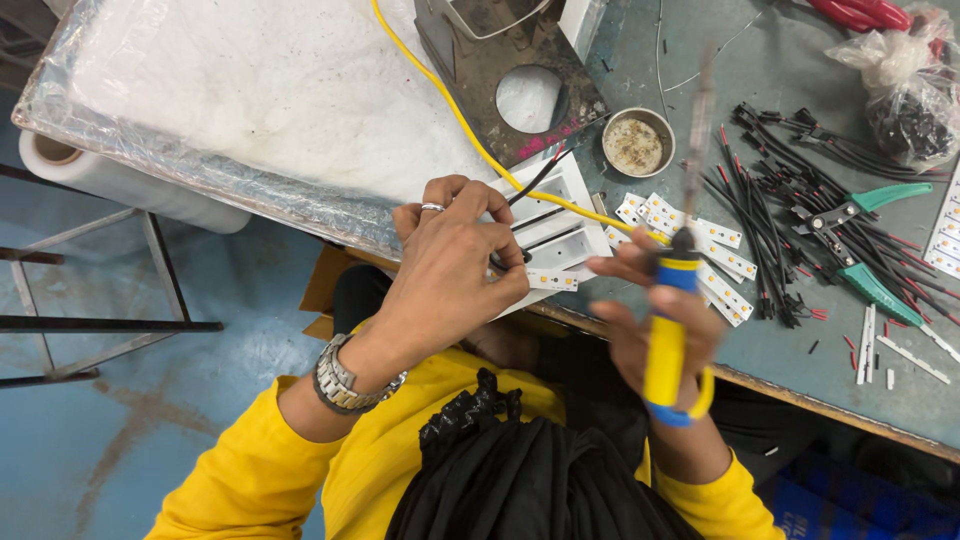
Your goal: The person uses pliers to trim the ends of several LED strips, then places them into a white fixture. They use a soldering iron to attach wires to the LED strips and secure them in the fixture. The person repeats this process for multiple LED strips.
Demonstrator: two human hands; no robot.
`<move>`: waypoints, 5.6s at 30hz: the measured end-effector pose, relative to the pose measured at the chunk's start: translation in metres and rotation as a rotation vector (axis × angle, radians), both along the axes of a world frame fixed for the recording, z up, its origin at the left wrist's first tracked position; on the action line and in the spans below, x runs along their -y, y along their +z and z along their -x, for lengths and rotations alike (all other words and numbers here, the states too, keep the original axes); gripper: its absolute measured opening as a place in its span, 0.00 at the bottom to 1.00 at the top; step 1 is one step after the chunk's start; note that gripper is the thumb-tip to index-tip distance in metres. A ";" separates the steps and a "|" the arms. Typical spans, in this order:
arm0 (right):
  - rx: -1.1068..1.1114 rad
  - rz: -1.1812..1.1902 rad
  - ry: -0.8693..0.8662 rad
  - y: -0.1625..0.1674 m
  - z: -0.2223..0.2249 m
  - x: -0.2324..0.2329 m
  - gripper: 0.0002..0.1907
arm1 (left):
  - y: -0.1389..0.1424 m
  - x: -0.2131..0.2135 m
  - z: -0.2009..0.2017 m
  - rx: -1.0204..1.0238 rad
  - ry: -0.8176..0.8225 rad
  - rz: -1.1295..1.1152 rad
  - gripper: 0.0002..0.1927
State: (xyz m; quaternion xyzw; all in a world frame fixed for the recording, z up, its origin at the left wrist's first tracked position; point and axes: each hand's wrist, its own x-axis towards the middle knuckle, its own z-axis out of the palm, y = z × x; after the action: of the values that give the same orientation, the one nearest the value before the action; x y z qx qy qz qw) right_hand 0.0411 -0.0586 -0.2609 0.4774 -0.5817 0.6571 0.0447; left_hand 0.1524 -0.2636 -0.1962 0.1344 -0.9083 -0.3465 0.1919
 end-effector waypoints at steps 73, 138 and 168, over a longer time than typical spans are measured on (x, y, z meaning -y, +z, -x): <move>-0.038 -0.192 -0.119 0.090 -0.008 -0.049 0.13 | -0.001 -0.001 -0.005 0.017 0.029 0.102 0.05; 0.248 0.130 -0.032 0.045 0.067 -0.012 0.18 | 0.001 0.010 0.028 -0.232 -0.114 -0.675 0.07; 0.021 -0.244 -0.001 0.064 0.090 0.050 0.34 | -0.011 0.003 0.008 -0.329 -0.038 -0.803 0.04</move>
State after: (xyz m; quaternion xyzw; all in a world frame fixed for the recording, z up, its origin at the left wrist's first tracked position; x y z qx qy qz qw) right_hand -0.0490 -0.1083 -0.1969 0.4721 -0.6581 0.5862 -0.0196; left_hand 0.1443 -0.2665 -0.2070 0.1245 -0.6611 -0.6925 0.2604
